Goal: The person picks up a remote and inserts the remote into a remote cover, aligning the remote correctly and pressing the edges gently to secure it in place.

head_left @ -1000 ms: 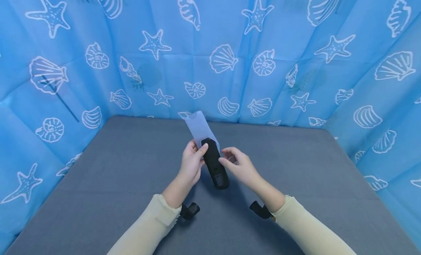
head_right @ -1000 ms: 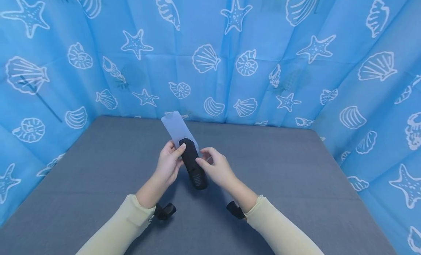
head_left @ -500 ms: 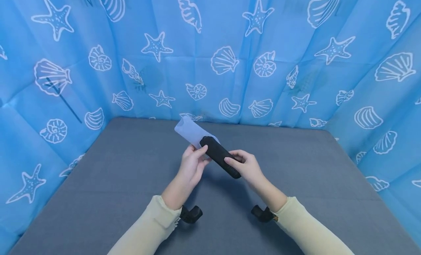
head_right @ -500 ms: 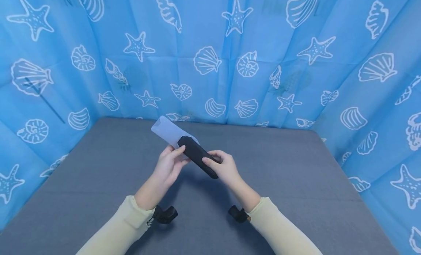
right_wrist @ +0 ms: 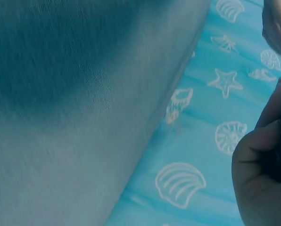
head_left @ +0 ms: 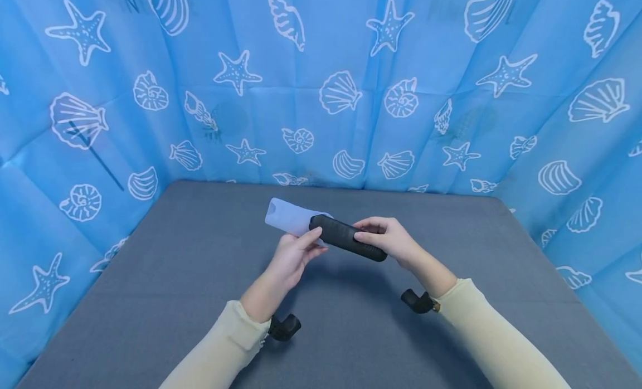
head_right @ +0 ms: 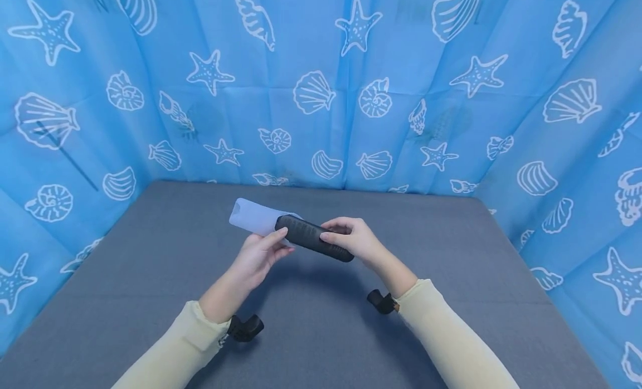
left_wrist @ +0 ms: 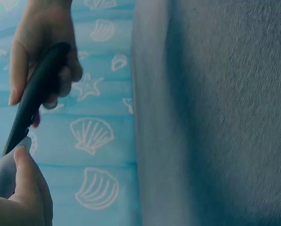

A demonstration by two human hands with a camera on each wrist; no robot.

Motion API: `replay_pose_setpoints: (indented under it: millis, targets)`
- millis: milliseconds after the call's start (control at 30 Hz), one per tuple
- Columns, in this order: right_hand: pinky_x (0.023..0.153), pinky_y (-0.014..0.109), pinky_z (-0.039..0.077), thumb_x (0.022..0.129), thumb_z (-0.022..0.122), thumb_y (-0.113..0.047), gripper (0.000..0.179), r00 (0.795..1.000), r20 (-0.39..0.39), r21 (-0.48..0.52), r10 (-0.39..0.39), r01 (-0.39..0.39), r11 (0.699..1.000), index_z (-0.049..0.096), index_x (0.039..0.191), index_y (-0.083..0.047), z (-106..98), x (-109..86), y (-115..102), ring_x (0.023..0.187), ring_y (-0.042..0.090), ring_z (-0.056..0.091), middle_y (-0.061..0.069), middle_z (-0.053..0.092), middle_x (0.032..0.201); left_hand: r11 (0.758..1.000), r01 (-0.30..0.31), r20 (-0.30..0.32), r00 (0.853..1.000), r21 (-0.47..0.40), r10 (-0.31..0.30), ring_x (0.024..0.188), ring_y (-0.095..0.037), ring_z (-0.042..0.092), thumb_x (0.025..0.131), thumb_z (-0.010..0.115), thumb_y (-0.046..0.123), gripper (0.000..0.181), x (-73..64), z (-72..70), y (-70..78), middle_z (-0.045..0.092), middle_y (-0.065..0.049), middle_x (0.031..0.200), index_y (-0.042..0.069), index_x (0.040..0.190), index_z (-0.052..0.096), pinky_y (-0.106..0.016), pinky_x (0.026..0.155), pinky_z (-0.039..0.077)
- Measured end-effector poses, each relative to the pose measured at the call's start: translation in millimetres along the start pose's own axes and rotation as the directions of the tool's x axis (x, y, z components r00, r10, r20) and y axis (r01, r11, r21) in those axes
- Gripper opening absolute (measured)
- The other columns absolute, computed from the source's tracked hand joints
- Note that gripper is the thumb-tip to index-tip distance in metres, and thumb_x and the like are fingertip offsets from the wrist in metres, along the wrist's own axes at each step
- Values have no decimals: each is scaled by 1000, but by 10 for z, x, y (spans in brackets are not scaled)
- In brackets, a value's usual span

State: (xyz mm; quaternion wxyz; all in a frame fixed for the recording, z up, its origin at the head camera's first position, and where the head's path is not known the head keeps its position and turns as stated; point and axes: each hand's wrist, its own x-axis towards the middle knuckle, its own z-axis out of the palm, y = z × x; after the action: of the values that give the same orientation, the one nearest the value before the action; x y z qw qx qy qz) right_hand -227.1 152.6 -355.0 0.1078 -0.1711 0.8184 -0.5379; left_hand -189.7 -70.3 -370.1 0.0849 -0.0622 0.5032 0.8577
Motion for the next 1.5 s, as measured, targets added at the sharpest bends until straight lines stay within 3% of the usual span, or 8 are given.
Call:
replay_pose_setpoints:
  millis: [167,300,567,667,800,1133,1333,1500]
  targets:
    - [78,31,49,97,59,-20,42,1000,-5,57,-5,6,998,54,129,7,-87,37,-12,91,20,56,16,60,112,989,15,-31,999,-145,-20,82,-12,64,100,52,3,33,-16,38,-49,53,-16,111,-9,129,43,-30,82,53]
    - [70,29,50,101,52,-27,51,999,-18,219,28,-23,975,44,138,7,-81,15,25,86,18,57,18,52,116,975,-19,-45,999,-221,9,85,-14,63,101,51,4,32,-10,64,-73,49,-16,114,-7,129,40,-30,84,53]
    - [69,33,56,104,47,-29,29,1000,4,659,-1,-2,752,47,127,-11,136,-61,164,91,18,65,7,62,112,935,-124,-112,989,-331,92,84,-15,61,102,49,6,34,23,131,-88,47,-17,114,-6,131,37,-30,88,51]
    - [79,37,54,103,48,-35,31,999,27,681,21,-34,731,50,126,-15,268,-58,144,99,19,64,5,66,113,921,-159,-122,985,-356,123,81,-15,61,101,49,5,33,17,167,-101,49,-16,116,-6,131,39,-30,87,51]
    - [89,41,48,103,44,-42,42,998,22,647,65,-64,760,48,132,-12,433,-37,85,105,18,60,4,66,115,910,-187,-128,980,-370,150,79,-16,60,101,49,3,31,14,200,-125,49,-16,114,-7,129,40,-30,86,52]
    - [84,40,41,104,44,-40,27,983,-83,691,161,-59,720,61,110,-20,568,-8,12,100,17,58,-4,71,93,930,-172,-136,982,-326,134,86,-16,60,101,50,4,34,4,223,-174,50,-16,114,-7,132,40,-30,85,52]
    - [84,38,41,104,43,-37,23,980,-79,739,181,-64,671,59,109,-20,550,-11,-6,98,16,58,-5,71,90,938,-137,-151,984,-319,92,96,-18,60,100,52,6,35,0,218,-202,51,-14,115,-4,132,42,-30,82,54]
    - [81,37,44,105,41,-34,23,986,-48,798,160,-58,599,61,105,-23,538,-30,-33,96,16,58,-3,70,92,964,-136,-180,979,-231,95,96,-18,56,100,55,10,36,-3,218,-242,54,-10,109,-5,131,45,-45,96,46]
